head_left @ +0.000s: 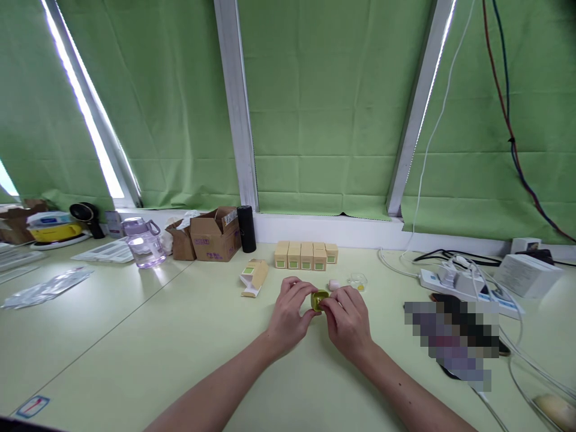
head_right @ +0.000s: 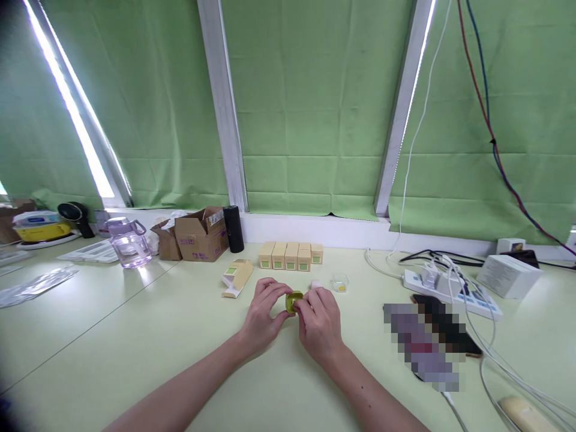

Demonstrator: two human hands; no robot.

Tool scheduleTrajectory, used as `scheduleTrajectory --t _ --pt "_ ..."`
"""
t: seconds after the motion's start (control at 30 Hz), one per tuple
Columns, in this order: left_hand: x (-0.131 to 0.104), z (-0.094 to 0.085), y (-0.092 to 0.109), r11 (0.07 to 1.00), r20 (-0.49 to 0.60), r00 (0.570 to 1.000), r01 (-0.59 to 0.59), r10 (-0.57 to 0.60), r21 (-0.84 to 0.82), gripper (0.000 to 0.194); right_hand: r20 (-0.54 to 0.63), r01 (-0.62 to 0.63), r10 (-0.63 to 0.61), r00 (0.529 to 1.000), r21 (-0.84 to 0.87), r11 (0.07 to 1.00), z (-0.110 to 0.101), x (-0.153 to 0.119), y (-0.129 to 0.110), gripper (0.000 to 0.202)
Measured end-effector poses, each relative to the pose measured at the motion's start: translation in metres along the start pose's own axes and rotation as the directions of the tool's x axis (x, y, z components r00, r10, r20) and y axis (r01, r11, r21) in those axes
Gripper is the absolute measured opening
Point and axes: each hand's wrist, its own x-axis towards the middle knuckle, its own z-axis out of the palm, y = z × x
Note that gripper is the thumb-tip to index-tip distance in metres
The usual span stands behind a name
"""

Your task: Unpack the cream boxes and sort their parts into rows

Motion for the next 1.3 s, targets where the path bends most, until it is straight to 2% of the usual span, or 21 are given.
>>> scheduleTrajectory --t 0.57,0.83,1.07,1.17,1.3 --pt "-0.001 0.002 -0.006 0.999 0.006 0.999 0.033 -0.033 0.002 0.035 0.005 0.005 -0.005 1.000 0.002 1.000 0.000 -0.001 0.000 0.017" --pt "0.001 0.000 -0.022 0.994 -0.072 0.991 0.111 -0.110 0.005 0.037 -0.008 0.007 -0.006 1.000 0.038 0.999 -0.003 0.000 -0.009 0.016" --pt "0.000 -0.001 -0.027 0.987 -0.111 0.981 0.162 -0.161 0.004 0.040 0.030 -0.088 0.087 0.996 0.024 0.996 0.004 -0.003 0.017 0.015" --pt "0.002 -0.001 -0.029 0.972 -0.169 0.957 0.235 -0.234 -0.015 0.042 0.095 -0.160 0.161 0.982 -0.018 0.987 0.017 -0.002 0.032 0.016" --pt "0.004 -0.003 -0.032 0.935 -0.226 0.907 0.345 -0.355 -0.083 0.043 0.283 -0.185 0.228 0.932 -0.171 0.968 0.046 0.003 0.041 0.018"
